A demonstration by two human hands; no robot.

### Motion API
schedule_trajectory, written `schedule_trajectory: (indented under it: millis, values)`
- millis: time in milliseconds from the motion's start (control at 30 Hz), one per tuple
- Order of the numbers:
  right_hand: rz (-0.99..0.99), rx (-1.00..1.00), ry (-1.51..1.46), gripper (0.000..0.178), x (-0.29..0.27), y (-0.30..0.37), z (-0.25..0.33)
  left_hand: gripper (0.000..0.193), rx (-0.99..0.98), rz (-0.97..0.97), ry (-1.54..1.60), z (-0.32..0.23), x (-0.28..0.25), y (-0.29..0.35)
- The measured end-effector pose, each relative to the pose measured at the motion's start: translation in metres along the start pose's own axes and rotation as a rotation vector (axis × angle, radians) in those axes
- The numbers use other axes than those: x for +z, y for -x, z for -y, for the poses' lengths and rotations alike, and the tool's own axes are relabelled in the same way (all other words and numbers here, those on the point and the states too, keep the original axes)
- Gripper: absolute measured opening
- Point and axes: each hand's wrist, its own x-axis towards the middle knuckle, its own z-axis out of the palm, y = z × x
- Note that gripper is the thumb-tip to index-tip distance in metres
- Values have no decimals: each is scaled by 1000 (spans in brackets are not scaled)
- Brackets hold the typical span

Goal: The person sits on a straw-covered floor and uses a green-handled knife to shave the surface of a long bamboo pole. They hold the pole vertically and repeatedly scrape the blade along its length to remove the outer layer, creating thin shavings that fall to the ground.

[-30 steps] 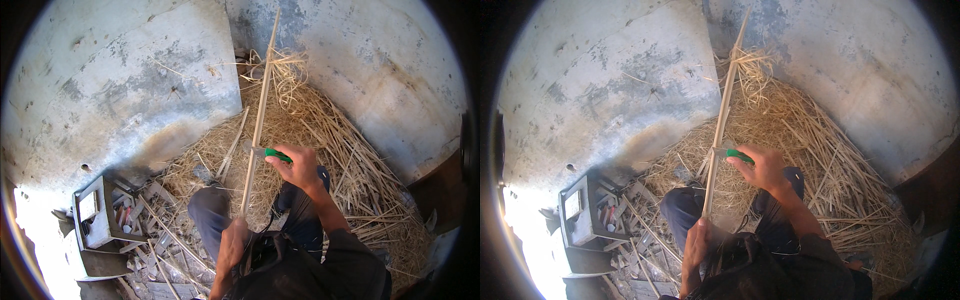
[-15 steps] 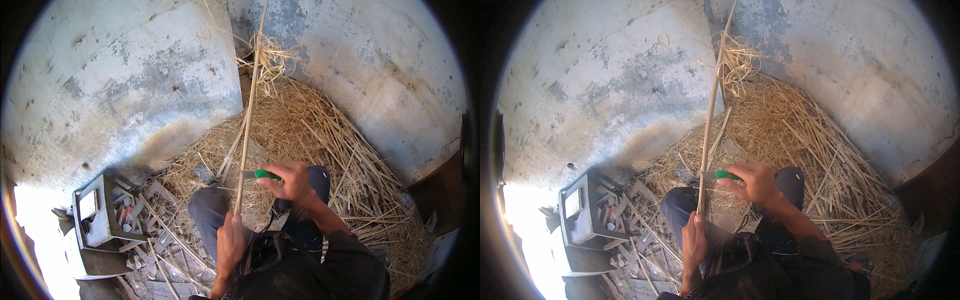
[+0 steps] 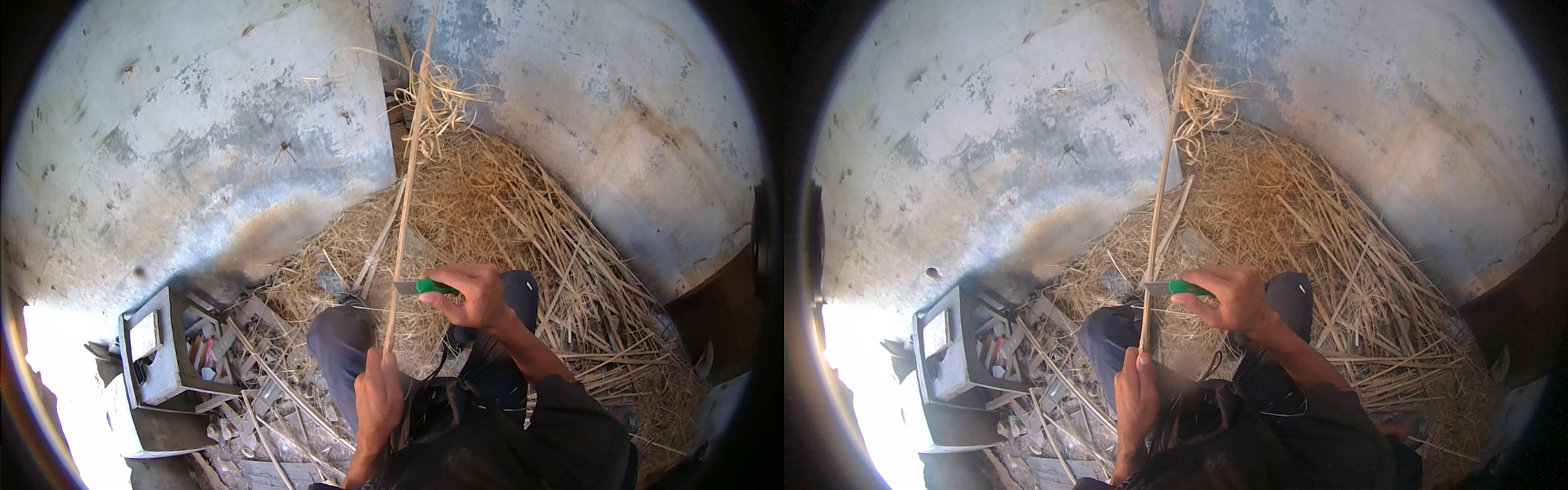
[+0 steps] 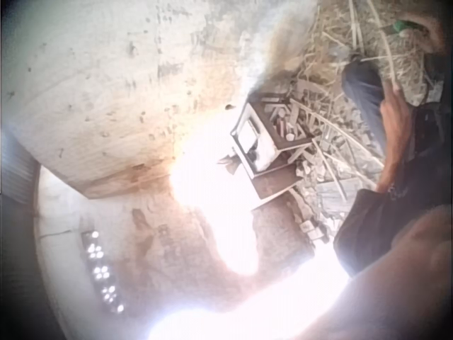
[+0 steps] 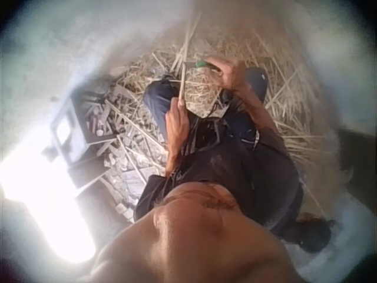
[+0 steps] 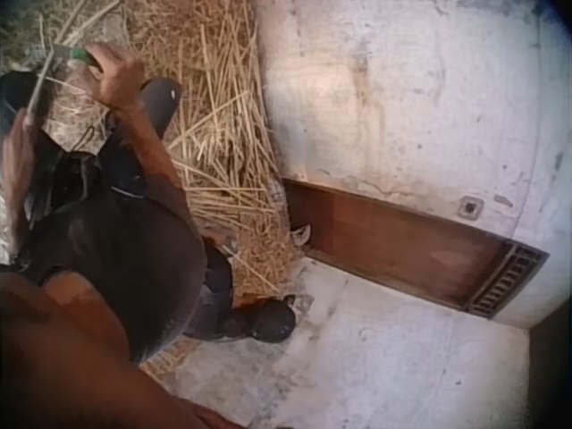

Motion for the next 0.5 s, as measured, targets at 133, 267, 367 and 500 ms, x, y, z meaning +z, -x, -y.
schedule_trajectory:
  millis: [133, 267, 367, 500]
  values:
    - [119, -91, -14, 33, 1, 7, 10, 19, 27, -32, 8, -2, 2, -1]
    - [51, -51, 28, 32, -3, 4, 5, 26, 50, -62, -35, 3, 4, -1]
    - [-63, -32, 16, 30, -1, -3, -5, 25, 28, -39, -76, 5, 3, 0]
    - [110, -99, 4, 29, -6, 1, 7, 17, 48, -45, -45, 2, 2, 0]
